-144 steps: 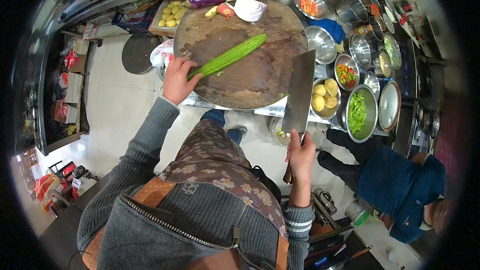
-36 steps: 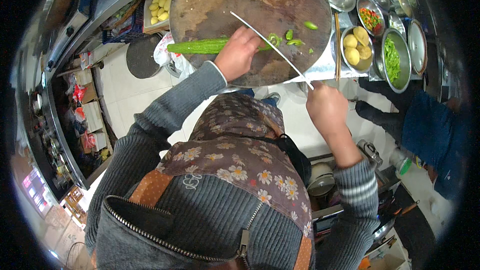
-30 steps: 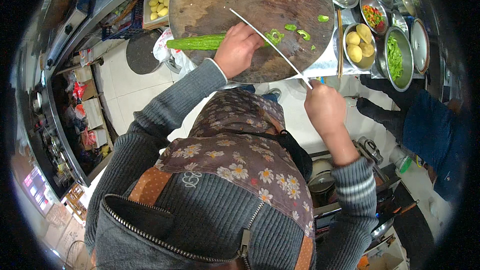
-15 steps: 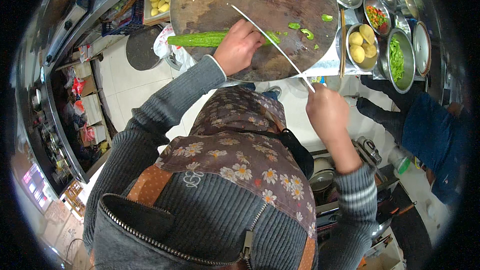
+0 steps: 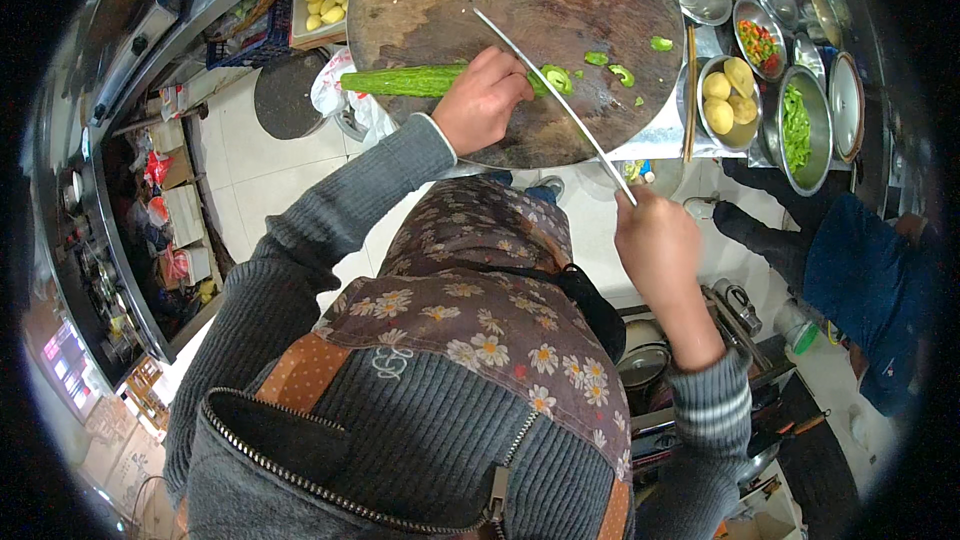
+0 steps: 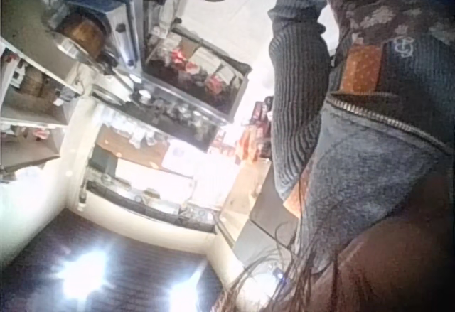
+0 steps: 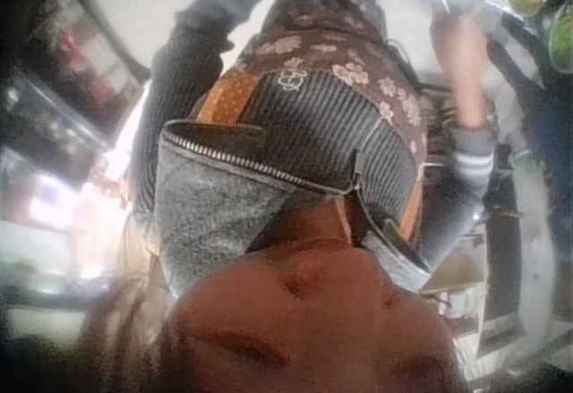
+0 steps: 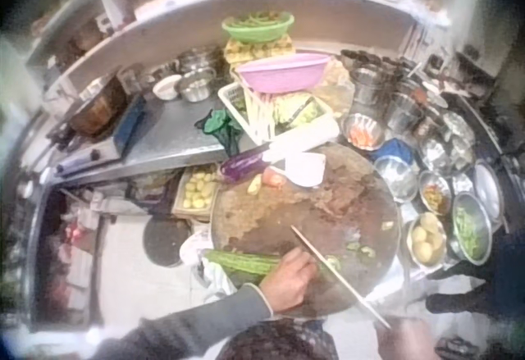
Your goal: The person washes bitter melons in a sink, then moves to a cutting board to slice them into thin pieces using a cleaver. The sliced pieces are transferred into a metal bowl.
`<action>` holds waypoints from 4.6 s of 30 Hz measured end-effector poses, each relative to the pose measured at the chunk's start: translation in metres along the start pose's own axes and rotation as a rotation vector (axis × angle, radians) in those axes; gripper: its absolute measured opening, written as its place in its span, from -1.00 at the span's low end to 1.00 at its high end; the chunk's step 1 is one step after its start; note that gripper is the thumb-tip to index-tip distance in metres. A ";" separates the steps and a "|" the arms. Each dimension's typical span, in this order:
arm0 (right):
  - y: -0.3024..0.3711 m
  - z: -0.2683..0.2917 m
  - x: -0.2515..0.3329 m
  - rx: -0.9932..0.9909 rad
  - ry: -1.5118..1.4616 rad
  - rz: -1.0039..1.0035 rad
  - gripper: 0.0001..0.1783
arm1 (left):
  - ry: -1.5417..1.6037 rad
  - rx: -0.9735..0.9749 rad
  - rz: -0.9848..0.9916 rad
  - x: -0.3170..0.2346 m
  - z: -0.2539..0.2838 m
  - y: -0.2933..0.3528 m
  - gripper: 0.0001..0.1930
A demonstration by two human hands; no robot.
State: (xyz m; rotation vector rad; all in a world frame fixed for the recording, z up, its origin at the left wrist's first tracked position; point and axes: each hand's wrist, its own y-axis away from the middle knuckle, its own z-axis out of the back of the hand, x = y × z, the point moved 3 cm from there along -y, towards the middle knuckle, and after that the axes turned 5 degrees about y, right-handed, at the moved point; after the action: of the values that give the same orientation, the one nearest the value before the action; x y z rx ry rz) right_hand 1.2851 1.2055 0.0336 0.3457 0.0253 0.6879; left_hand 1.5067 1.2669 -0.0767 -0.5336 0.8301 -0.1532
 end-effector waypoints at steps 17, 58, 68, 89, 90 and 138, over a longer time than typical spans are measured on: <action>-0.001 -0.005 -0.036 0.079 -0.500 -0.131 -0.70 | 0.066 -0.178 0.214 0.001 0.033 0.005 -0.81; -0.057 -0.054 -0.170 0.379 -1.383 -0.453 -0.68 | -0.158 -0.395 0.493 -0.048 -0.094 -0.045 -0.64; -0.055 -0.063 -0.105 0.687 -1.287 -0.334 -0.55 | -0.102 -0.556 0.527 -0.045 -0.094 -0.050 -0.61; 0.054 0.040 -0.291 -0.255 -1.422 -0.696 -0.67 | 0.333 -0.345 -0.172 -0.166 -0.304 -0.313 -0.87; 0.065 0.044 -0.306 -0.331 -1.440 -0.755 -0.68 | 0.316 -0.304 -0.159 -0.157 -0.328 -0.322 -0.88; 0.173 -0.009 -0.374 -0.341 -1.742 -0.789 -0.72 | 0.018 0.223 -0.160 -0.096 -0.249 -0.321 -0.82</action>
State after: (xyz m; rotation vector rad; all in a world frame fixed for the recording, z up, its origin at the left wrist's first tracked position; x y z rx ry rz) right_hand 0.8876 1.0980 0.0471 0.4626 -1.5133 -0.5512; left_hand 1.2825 0.9260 0.0126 -0.3880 0.7768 -0.3932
